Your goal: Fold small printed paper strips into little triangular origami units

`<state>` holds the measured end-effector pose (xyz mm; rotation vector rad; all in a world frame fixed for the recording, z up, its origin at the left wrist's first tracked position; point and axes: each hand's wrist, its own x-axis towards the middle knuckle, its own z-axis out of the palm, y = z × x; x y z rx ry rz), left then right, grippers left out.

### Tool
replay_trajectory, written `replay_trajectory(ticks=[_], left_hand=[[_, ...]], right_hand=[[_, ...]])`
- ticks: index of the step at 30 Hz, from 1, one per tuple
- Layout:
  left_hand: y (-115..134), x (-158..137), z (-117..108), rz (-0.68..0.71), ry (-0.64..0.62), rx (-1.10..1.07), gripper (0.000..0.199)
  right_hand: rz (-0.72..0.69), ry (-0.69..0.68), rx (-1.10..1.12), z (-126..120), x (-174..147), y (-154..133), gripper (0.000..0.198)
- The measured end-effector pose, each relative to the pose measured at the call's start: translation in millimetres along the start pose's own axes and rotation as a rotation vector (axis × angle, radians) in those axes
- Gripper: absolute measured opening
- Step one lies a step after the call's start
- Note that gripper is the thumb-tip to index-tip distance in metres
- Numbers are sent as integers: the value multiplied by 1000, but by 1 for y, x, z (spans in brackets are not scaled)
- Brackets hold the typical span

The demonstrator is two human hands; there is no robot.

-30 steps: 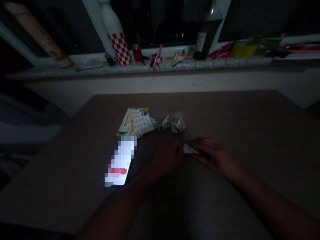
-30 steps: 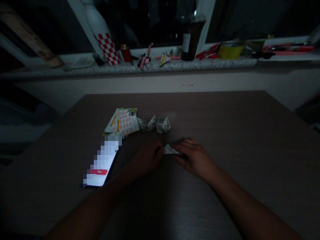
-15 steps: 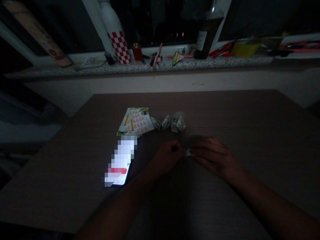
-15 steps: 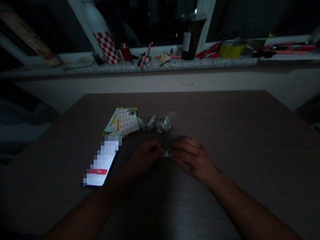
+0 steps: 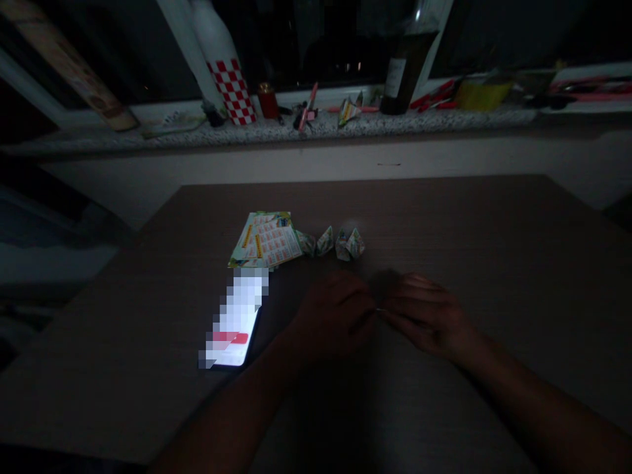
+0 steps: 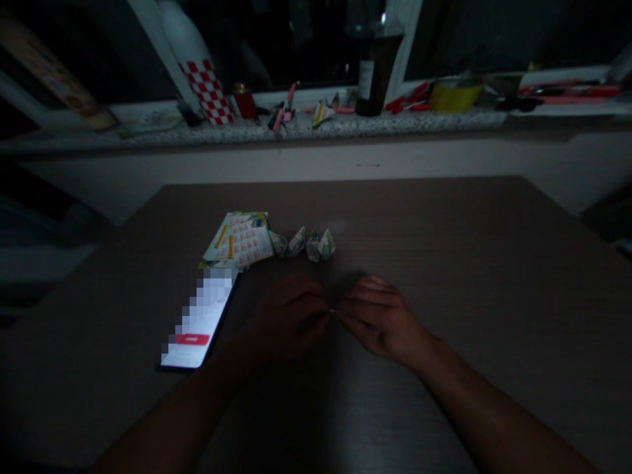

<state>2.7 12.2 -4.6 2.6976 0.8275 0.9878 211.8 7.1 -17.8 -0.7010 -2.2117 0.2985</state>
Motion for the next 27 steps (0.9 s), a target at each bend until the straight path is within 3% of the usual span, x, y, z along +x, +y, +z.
replay_trajectory(ticks=[8, 27], left_hand=[[3, 6, 1, 61, -96, 126, 17], [-1, 6, -1, 57, -177, 72, 12]], right_hand=[[-53, -69, -66, -1, -2, -1, 10], [-33, -56, -2, -5, 0, -4, 11]])
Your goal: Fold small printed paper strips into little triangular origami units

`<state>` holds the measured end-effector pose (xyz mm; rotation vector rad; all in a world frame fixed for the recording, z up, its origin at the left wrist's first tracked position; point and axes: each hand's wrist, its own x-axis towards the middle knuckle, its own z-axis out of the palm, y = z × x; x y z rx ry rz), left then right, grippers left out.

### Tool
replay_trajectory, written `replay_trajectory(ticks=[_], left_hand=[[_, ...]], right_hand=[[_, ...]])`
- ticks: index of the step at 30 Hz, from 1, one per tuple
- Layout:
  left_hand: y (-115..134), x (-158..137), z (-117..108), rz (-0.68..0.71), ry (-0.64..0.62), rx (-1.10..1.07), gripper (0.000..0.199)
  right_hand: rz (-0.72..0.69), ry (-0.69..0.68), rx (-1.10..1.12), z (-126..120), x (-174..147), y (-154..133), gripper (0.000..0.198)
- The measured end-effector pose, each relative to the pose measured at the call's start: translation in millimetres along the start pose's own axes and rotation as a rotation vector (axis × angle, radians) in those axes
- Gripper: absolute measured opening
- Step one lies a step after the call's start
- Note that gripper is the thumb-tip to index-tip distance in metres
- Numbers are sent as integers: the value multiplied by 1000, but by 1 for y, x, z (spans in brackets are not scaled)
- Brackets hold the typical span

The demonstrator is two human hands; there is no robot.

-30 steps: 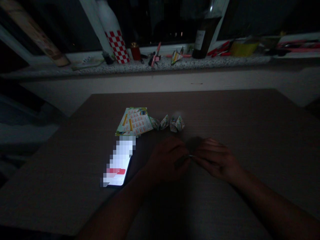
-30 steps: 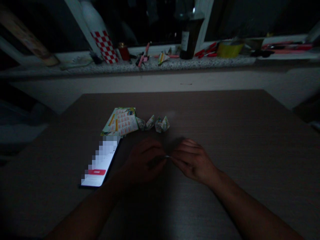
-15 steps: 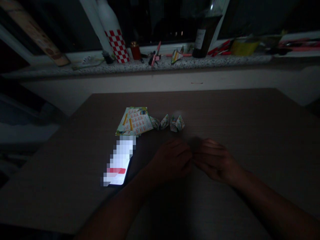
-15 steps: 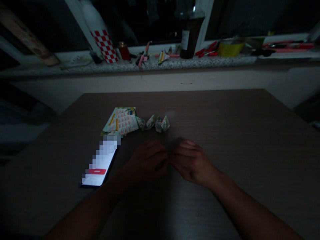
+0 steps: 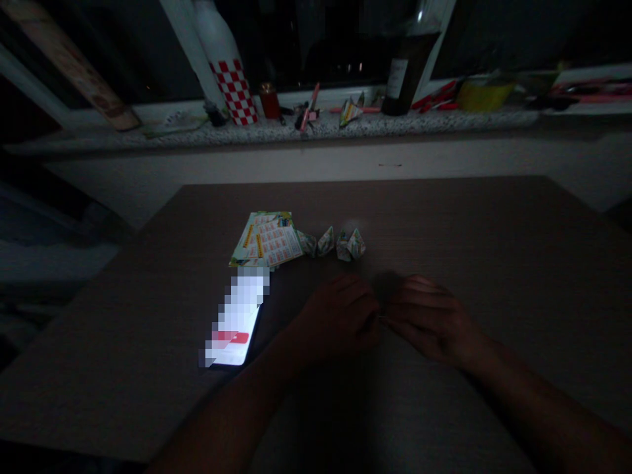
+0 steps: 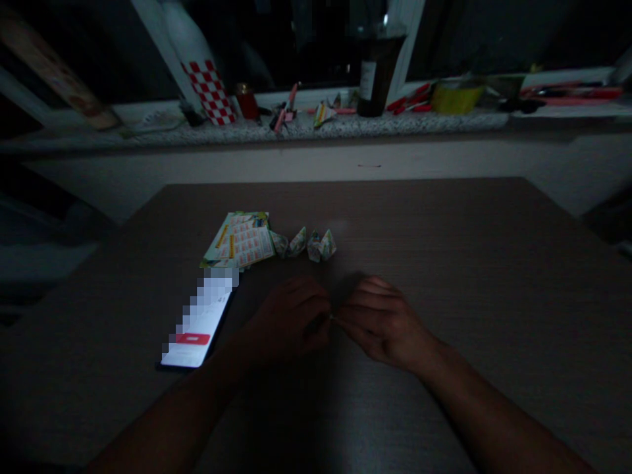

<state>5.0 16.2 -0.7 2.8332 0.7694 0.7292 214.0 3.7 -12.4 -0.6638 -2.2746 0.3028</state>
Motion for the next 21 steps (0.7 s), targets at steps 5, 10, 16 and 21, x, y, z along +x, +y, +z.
replay_trajectory(ticks=[5, 10, 16, 21], left_hand=[[-1, -1, -3, -42, -9, -34, 10], [-2, -3, -3, -42, 23, -63, 8], [-4, -5, -3, -57, 24, -68, 8], [-4, -7, -4, -72, 39, -91, 13]], right_hand=[[15, 12, 16, -1, -2, 1, 13], [17, 21, 14, -3, -2, 2, 13], [20, 37, 2, -4, -4, 2, 11], [37, 25, 17, -4, -6, 5, 13]])
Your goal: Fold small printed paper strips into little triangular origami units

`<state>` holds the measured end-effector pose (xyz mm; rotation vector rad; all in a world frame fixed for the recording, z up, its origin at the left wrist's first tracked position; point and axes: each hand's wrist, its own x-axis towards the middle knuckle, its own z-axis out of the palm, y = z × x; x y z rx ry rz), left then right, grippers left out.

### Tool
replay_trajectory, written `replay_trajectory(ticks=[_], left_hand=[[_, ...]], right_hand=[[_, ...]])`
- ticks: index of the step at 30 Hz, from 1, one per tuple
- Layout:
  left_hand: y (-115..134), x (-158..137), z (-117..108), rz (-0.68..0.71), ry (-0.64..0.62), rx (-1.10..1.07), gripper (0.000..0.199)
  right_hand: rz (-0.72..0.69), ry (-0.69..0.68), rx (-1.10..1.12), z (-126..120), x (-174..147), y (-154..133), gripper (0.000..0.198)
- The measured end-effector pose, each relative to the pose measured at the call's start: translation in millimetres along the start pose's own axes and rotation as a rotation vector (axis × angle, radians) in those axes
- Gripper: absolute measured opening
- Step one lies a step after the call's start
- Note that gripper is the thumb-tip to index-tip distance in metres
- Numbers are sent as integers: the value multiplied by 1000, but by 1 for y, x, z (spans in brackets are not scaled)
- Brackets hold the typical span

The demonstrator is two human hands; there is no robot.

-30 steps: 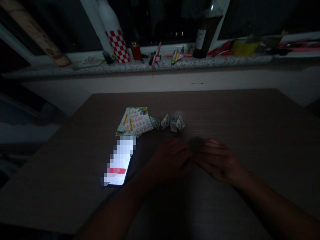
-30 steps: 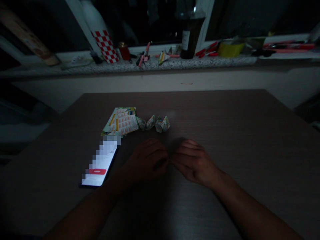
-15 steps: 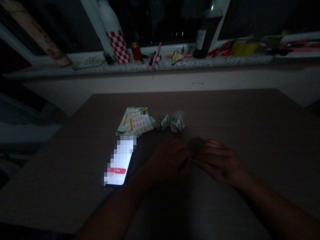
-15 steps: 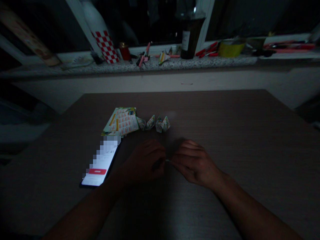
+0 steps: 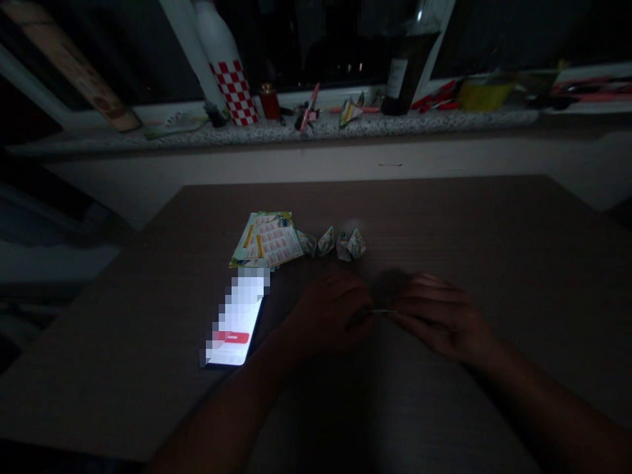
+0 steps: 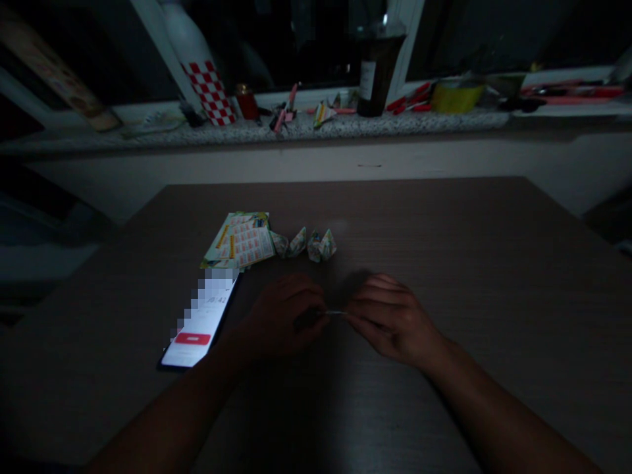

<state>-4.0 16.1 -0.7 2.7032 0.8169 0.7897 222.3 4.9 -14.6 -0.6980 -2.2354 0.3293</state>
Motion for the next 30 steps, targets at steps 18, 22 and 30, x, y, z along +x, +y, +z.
replay_trajectory(ticks=[18, 22, 30], left_hand=[[-4, -4, 6, 50, 93, -20, 12], [-1, -4, 9, 51, 117, -34, 13], [-1, -5, 13, 5, 112, -173, 13]], right_hand=[[-2, 57, 46, -1, 2, 0, 9], [-7, 45, 61, 2, 1, 1, 11], [-30, 58, 54, -1, 2, -3, 12]])
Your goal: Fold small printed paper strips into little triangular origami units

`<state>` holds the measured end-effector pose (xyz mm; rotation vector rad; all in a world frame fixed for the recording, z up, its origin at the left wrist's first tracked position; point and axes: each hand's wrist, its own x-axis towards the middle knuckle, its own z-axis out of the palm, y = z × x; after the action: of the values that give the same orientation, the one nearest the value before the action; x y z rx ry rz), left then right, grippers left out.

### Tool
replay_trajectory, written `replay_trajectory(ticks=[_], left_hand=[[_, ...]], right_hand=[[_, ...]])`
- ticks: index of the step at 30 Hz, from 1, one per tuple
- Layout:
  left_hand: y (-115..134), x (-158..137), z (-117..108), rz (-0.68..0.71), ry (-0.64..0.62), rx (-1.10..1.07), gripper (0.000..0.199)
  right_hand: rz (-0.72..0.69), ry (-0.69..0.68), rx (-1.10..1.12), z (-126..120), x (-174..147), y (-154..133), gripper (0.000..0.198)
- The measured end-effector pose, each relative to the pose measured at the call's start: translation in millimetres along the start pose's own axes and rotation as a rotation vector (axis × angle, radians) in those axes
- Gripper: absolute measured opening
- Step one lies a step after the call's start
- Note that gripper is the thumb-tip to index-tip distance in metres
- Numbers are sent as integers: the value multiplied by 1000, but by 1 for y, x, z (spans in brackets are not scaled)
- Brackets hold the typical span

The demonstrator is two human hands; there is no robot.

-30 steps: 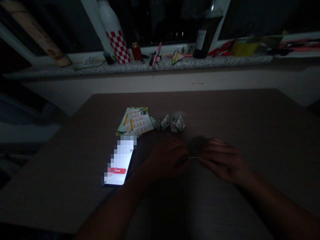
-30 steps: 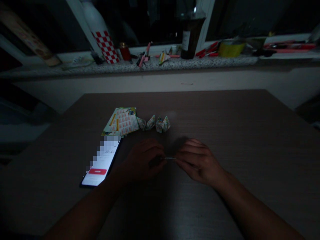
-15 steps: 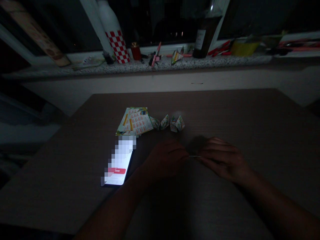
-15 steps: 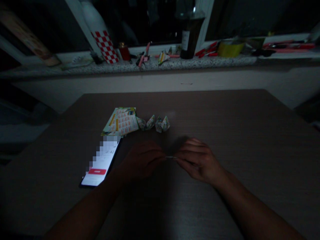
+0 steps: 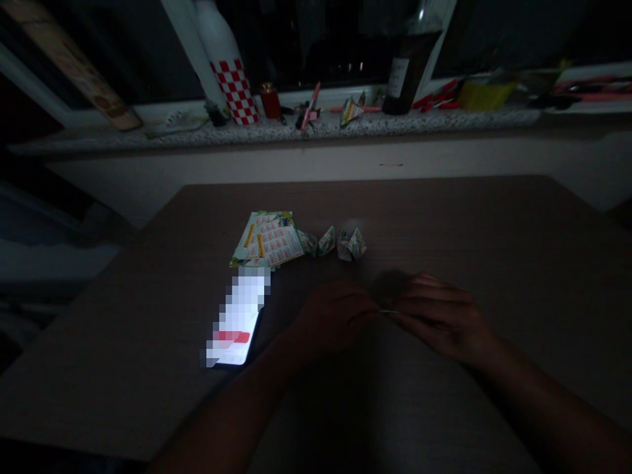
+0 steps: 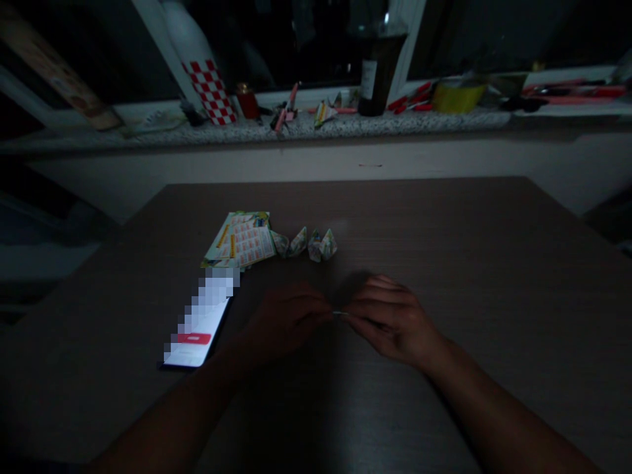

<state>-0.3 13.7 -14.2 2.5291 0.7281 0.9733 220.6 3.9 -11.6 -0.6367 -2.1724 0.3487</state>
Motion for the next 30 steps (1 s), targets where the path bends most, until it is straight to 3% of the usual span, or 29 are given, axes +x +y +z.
replay_trajectory(ticks=[5, 12, 18, 23, 30], left_hand=[[0, 0, -2, -86, 27, -51, 10], [2, 1, -5, -77, 37, 0, 10], [6, 2, -3, -20, 42, 14, 9], [11, 6, -2, 53, 104, 119, 7], [13, 12, -5, 103, 20, 209, 10]], right_hand=[[21, 14, 7, 0, 0, 2, 14], [38, 75, -9, 0, 2, -4, 23], [-37, 90, -24, 1, 3, -4, 22], [-55, 23, -54, 2, 3, -5, 16], [-79, -62, -135, 1, 4, -9, 14]])
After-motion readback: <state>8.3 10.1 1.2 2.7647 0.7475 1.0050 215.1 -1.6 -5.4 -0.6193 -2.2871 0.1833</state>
